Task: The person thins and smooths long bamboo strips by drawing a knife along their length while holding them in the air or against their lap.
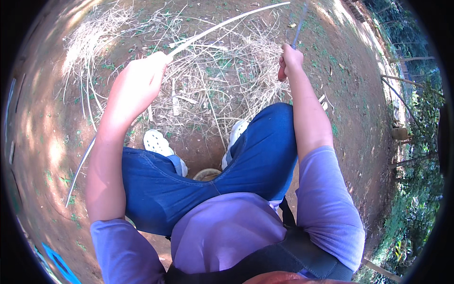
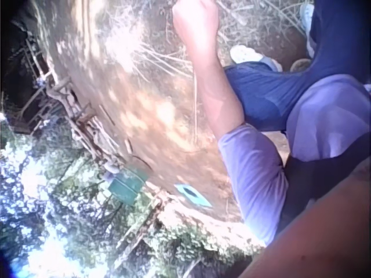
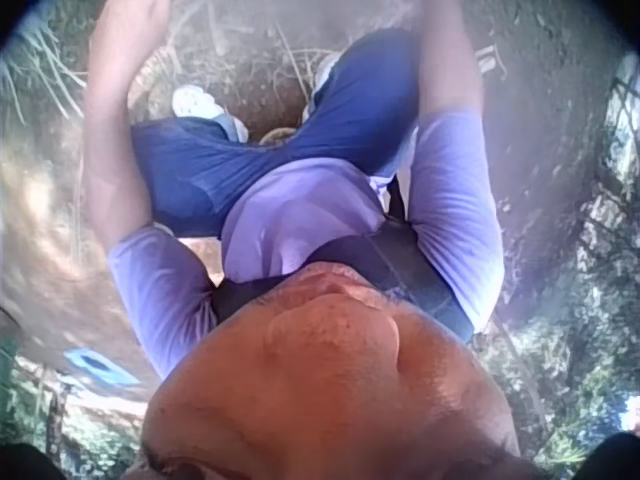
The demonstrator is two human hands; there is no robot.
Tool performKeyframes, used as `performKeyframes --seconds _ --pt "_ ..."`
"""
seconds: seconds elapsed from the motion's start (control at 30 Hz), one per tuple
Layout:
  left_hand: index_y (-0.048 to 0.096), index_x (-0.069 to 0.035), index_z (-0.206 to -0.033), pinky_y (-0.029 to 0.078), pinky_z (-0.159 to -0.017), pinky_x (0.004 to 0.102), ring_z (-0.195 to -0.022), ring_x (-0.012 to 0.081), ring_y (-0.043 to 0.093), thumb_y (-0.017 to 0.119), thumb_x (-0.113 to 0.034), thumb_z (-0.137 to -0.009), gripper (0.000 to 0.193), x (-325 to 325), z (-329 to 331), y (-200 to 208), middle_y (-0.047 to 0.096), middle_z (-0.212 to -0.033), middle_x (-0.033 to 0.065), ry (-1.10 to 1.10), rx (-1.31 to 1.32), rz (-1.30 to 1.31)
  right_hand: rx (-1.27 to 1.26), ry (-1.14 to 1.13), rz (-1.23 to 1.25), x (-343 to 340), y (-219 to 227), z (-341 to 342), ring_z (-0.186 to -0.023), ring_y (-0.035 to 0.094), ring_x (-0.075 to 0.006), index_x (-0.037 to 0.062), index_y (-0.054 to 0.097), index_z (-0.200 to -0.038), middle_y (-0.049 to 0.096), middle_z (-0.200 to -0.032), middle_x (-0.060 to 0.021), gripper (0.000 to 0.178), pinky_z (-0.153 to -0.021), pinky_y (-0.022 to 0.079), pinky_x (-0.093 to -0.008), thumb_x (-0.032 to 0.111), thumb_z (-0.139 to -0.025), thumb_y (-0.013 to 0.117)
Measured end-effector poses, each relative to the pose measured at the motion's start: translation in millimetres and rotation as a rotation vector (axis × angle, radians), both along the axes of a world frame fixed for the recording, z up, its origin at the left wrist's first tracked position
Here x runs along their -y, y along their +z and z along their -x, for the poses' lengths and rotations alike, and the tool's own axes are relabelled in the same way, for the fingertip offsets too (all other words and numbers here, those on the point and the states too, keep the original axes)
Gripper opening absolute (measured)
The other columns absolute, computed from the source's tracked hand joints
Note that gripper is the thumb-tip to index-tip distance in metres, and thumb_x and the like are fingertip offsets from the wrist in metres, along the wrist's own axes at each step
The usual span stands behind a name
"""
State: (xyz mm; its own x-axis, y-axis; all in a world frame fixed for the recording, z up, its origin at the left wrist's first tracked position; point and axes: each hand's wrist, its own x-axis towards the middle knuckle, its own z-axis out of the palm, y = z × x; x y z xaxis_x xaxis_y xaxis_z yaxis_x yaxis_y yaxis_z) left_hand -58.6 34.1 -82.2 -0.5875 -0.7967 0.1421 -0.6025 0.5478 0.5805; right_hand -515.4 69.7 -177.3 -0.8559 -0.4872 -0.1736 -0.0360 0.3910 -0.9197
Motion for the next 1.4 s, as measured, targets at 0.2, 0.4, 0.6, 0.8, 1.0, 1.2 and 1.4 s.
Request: performKeyframes --seconds 0.2,0.4,0.6,0.8,1.0,1.2,1.4 --pt "0.061 -0.003 -0.105 0.049 -0.074 0.0451 -0.081 0.0415 0.064 0.044 -0.025 -0.106 0.028 27 6 -12 0.065 -0.086 0.0221 0.093 0.137 0.024 -0.058 0.078 0.1 -14 17 -24 -0.053 0.059 -0.0153 0.0022 0.057 -0.081 0.06 -0.065 -0.0059 0.019 -0.047 0.045 -0.0335 0.018 -0.087 0.067" --pt "0.061 -0.003 -0.105 0.048 -0.076 0.0477 -0.086 0.0452 0.062 0.042 -0.029 -0.106 0.032 53 21 -26 0.065 -0.09 0.0247 0.092 0.069 0.111 -0.475 0.788 -0.204 -4 45 -127 -0.06 0.063 -0.0174 0.0036 0.07 -0.081 0.065 -0.065 -0.0068 0.026 -0.06 0.051 -0.0357 0.03 -0.08 0.071" --pt "0.064 -0.002 -0.107 0.054 -0.081 0.0543 -0.093 0.0446 0.069 0.04 -0.024 -0.105 0.033 43 34 -17 0.071 -0.097 0.0249 0.081 0.102 0.185 -0.681 0.933 -0.307 4 33 -147 -0.069 0.071 -0.0248 0.0048 0.075 -0.088 0.071 -0.073 -0.0128 0.028 -0.071 0.058 -0.0394 0.031 -0.08 0.07" --pt "0.063 -0.004 -0.108 0.05 -0.078 0.0473 -0.089 0.0453 0.064 0.045 -0.027 -0.106 0.03 24 25 -9 0.067 -0.093 0.0248 0.102 0.19 0.078 -0.304 0.524 -0.189 15 14 -62 -0.056 0.057 -0.0126 0.0026 0.063 -0.081 0.059 -0.063 -0.0023 0.023 -0.053 0.045 -0.0333 0.024 -0.087 0.069" --pt "0.061 -0.003 -0.104 0.05 -0.075 0.0423 -0.078 0.0371 0.064 0.045 -0.023 -0.105 0.025 11 11 -1 0.065 -0.084 0.0188 0.031 -0.035 0.068 0.184 -0.076 -0.03 -27 -25 37 -0.051 0.056 -0.0149 0.0001 0.059 -0.087 0.058 -0.066 -0.0063 0.018 -0.047 0.046 -0.0312 0.016 -0.089 0.067" --pt "0.063 -0.002 -0.095 0.047 -0.07 0.0365 -0.068 0.0231 0.055 0.044 -0.031 -0.106 0.036 49 5 -43 0.059 -0.076 0.0097 -0.073 -0.13 -0.092 0.012 0.206 0.087 -23 10 -14 -0.051 0.057 -0.0153 0.001 0.059 -0.085 0.057 -0.064 -0.0055 0.021 -0.048 0.047 -0.0325 0.019 -0.087 0.069" --pt "0.068 -0.006 -0.093 0.045 -0.073 0.034 -0.073 0.0166 0.054 0.045 -0.036 -0.107 0.041 60 14 -25 0.059 -0.077 0.0057 -0.013 -0.074 -0.352 -0.484 0.884 -0.233 -7 42 -136 -0.061 0.067 -0.0179 0.0039 0.072 -0.086 0.068 -0.067 -0.0074 0.026 -0.06 0.054 -0.0357 0.029 -0.081 0.071"
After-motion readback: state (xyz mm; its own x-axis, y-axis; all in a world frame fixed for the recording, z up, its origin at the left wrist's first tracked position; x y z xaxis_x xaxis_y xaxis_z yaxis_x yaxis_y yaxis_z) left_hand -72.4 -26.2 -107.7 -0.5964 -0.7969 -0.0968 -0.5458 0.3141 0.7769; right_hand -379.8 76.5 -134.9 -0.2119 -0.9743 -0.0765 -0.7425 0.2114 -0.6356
